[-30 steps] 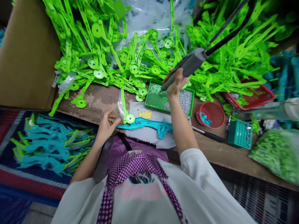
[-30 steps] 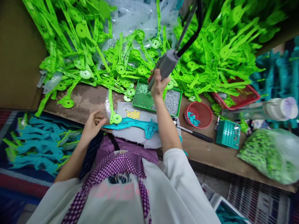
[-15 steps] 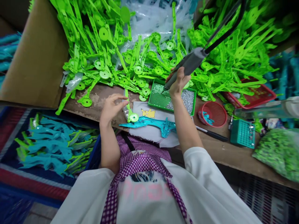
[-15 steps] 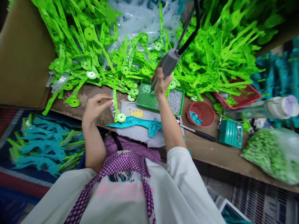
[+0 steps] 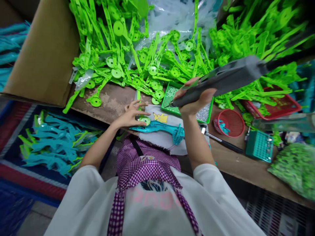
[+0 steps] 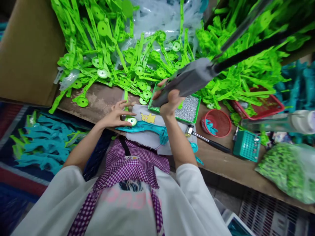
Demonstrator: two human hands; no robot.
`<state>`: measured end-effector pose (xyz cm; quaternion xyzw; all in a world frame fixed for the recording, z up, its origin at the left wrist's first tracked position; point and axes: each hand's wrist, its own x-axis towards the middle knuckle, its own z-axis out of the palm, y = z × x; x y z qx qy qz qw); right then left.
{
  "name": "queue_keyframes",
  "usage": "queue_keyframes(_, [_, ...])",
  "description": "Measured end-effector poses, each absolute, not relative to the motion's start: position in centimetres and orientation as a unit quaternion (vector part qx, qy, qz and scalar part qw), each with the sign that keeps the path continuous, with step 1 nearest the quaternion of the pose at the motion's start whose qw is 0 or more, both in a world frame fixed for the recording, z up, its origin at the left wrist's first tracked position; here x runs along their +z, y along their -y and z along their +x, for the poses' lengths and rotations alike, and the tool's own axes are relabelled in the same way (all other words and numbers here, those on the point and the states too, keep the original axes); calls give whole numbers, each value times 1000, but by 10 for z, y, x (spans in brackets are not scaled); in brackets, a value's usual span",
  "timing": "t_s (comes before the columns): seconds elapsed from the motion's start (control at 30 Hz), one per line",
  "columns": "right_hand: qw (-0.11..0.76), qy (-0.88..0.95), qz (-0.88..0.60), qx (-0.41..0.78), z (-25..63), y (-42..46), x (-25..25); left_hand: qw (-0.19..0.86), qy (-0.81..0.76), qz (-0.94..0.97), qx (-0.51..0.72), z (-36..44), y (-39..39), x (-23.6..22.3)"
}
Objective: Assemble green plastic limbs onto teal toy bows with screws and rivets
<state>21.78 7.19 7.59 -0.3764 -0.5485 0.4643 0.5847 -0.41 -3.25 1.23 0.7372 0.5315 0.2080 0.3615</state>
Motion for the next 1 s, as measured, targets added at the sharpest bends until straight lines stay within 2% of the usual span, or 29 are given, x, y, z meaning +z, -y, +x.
queue_keyframes(0.1, [621,516,-345,478,187,-36,76,360,-532,744,184,-2,29,7])
queue_keyframes(0.37, [509,573,-304,566,152,-15,65,352,-557,728,190,-2,30,-6])
queue_keyframes(0.6, [553,562,-296,539,171,3,84,375,-534,737,175,-1,11,-7])
queue_keyframes(0.8, [477,599,-263,587,151,7,50,358,-570,716,186,1,7,-15])
queue_keyframes(1.0, [473,612,-273,572,141,1,24,367,-573,708,189,1,3,-26])
